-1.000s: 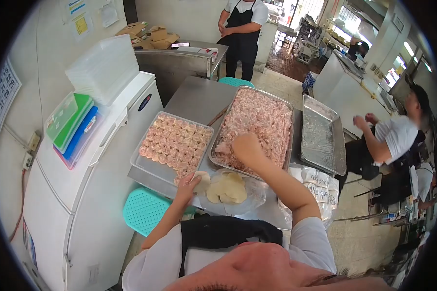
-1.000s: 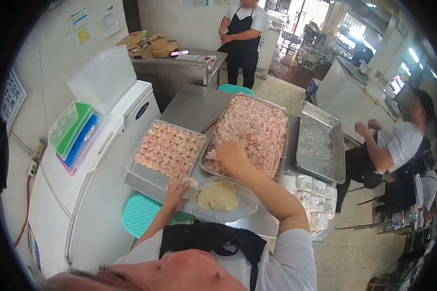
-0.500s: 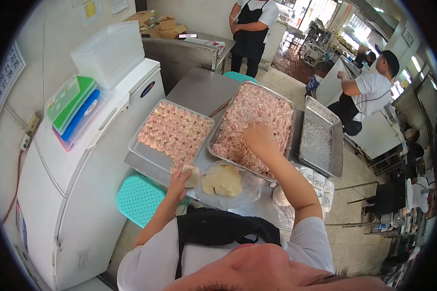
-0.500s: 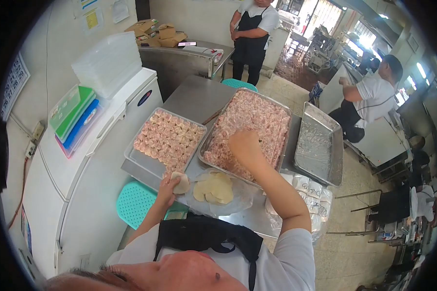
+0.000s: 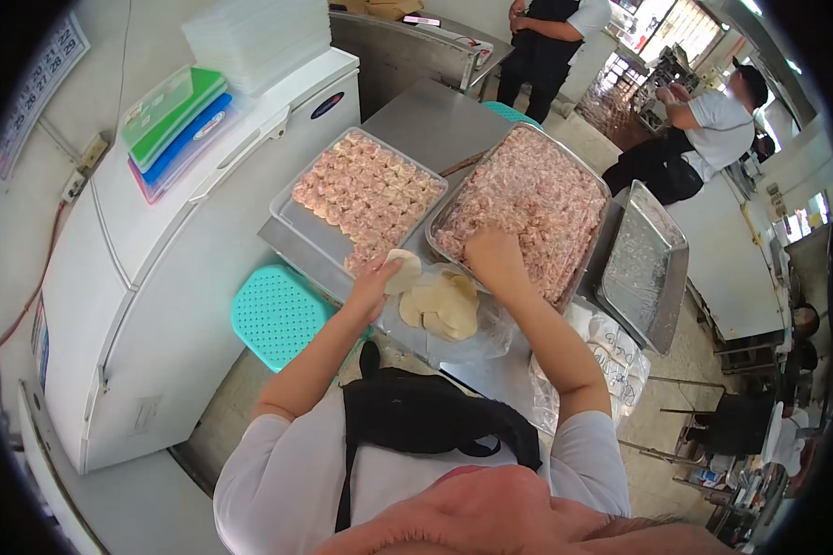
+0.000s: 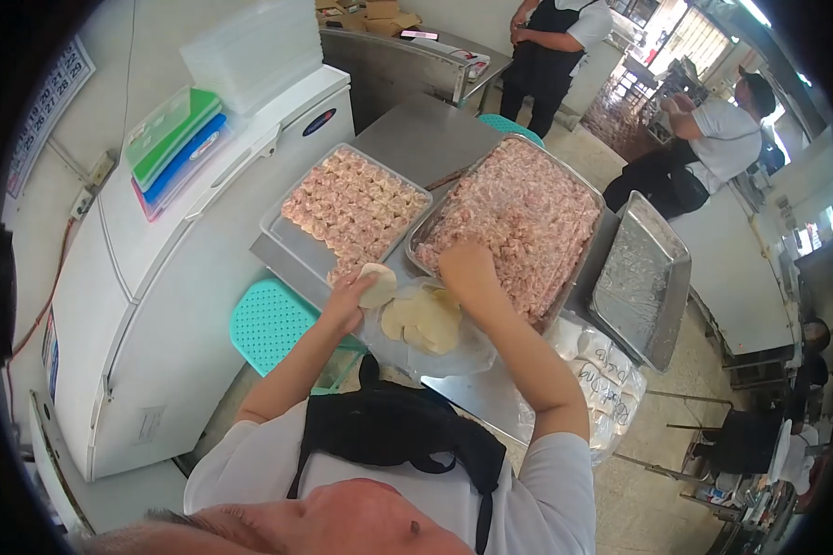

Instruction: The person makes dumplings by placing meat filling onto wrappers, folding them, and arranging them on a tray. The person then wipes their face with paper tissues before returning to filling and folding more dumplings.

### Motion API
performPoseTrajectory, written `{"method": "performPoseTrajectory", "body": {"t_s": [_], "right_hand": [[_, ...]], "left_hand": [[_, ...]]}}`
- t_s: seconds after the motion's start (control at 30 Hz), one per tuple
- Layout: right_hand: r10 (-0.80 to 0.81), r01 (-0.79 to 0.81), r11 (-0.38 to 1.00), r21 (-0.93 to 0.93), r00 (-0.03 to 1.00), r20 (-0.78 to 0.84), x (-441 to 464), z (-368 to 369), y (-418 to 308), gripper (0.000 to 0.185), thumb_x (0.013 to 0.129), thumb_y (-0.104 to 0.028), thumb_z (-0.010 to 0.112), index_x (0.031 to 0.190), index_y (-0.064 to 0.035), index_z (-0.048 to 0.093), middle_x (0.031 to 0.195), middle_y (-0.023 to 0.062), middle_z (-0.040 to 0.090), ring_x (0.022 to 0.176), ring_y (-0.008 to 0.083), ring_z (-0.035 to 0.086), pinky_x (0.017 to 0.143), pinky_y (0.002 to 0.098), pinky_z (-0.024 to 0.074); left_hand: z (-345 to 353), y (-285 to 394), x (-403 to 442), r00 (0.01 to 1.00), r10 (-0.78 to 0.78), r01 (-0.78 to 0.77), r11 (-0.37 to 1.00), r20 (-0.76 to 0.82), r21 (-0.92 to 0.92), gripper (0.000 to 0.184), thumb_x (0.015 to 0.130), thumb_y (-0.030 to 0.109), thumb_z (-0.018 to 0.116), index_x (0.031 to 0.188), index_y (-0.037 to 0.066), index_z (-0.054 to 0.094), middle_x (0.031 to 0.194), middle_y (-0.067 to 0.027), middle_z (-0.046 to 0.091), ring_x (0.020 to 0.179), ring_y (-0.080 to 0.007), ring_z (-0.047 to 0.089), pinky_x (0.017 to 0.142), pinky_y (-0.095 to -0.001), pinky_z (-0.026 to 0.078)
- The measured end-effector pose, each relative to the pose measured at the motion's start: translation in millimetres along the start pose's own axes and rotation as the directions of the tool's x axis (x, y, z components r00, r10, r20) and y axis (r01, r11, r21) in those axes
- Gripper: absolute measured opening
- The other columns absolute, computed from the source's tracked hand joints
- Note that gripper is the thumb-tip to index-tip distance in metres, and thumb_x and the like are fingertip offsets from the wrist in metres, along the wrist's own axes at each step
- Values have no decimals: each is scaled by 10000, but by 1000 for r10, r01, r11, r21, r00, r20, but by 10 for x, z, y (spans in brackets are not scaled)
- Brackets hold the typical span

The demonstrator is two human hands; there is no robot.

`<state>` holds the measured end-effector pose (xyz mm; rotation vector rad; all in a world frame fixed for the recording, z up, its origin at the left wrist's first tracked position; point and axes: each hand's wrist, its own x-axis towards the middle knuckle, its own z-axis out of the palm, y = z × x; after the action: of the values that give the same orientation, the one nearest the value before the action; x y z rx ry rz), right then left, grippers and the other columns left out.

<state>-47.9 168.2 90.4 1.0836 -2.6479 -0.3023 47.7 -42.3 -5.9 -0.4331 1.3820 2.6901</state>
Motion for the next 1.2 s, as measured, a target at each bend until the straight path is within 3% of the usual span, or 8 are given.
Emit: {"method": "performPoseTrajectory", "body": {"t_s": [0.2, 0.4, 0.47, 0.6, 0.67, 0.9, 0.97, 1.2], "right_hand": [[64, -66, 987, 150, 998, 17, -318, 247, -87, 146, 803, -123, 562, 738, -57, 674, 701, 148, 662, 665, 270, 679, 578, 380, 532], [348, -338, 751, 567, 933, 95, -695, 633, 24, 354, 950, -295, 500, 760, -35, 648, 686, 177, 649, 689, 290, 675, 612, 404, 504], [440, -436, 421, 795, 865, 241, -757, 729, 88, 357, 947, -332, 518, 823, -36, 674, 631, 135, 622, 604, 233, 631, 578, 372, 461], [587, -432, 205, 878, 773, 243, -836, 761, 220, 384, 963, -327, 537, 745, -29, 646, 561, -10, 512, 502, 78, 453, 474, 259, 354], [586, -297, -106, 949, 752, 301, -760, 447, 217, 324, 969, -313, 534, 871, -45, 688, 575, -50, 498, 494, 42, 418, 462, 236, 321], [504, -371, 206, 905, 834, 227, -837, 249, 227, 259, 960, -252, 542, 1098, -73, 669, 675, 15, 589, 580, 111, 535, 522, 280, 409], [423, -384, 791, 477, 906, 27, -952, -56, 349, 233, 930, -216, 563, 1110, -100, 655, 757, 117, 640, 681, 284, 623, 598, 391, 476], [411, -353, 761, 545, 911, 15, -918, -302, 304, 214, 934, -228, 519, 1087, -119, 621, 886, 169, 625, 777, 373, 633, 673, 463, 508]], "left_hand": [[170, -164, 94, 996, -87, 83, 972, -10, -220, 314, 931, 118, 546, 1216, -13, 542, 1114, -106, 636, 996, -211, 632, 883, -362, 517], [324, -522, 555, 997, -45, 26, 959, -61, -283, 371, 943, 132, 534, 1282, -3, 466, 1182, -120, 595, 1071, -237, 601, 905, -403, 510], [453, -423, 608, 998, -46, 27, 951, -52, -310, 316, 946, 125, 528, 1230, -11, 497, 1160, -130, 607, 1039, -243, 618, 888, -398, 522], [759, -132, 757, 998, 62, -50, 952, 31, -303, 305, 972, 184, 489, 1210, -6, 506, 1181, -138, 599, 1061, -258, 607, 922, -413, 499], [950, -77, 839, 994, -14, 55, 916, 106, -396, 354, 980, 263, 471, 1229, 14, 498, 1203, -123, 583, 1083, -259, 588, 935, -417, 480], [1238, 160, 980, 951, -6, 205, 762, 310, -614, 566, 979, 507, 374, 1254, 23, 475, 1180, -115, 570, 1102, -262, 537, 987, -426, 420], [1111, -57, 1283, 977, 30, 112, 769, 211, -630, 688, 955, 584, 343, 1238, -32, 461, 1190, -170, 553, 1122, -311, 528, 1002, -464, 395], [1407, 364, 811, 979, -53, 139, 880, 197, -454, 697, 901, 622, 447, 1175, -16, 501, 1175, -203, 553, 1117, -346, 523, 980, -520, 402]]}}
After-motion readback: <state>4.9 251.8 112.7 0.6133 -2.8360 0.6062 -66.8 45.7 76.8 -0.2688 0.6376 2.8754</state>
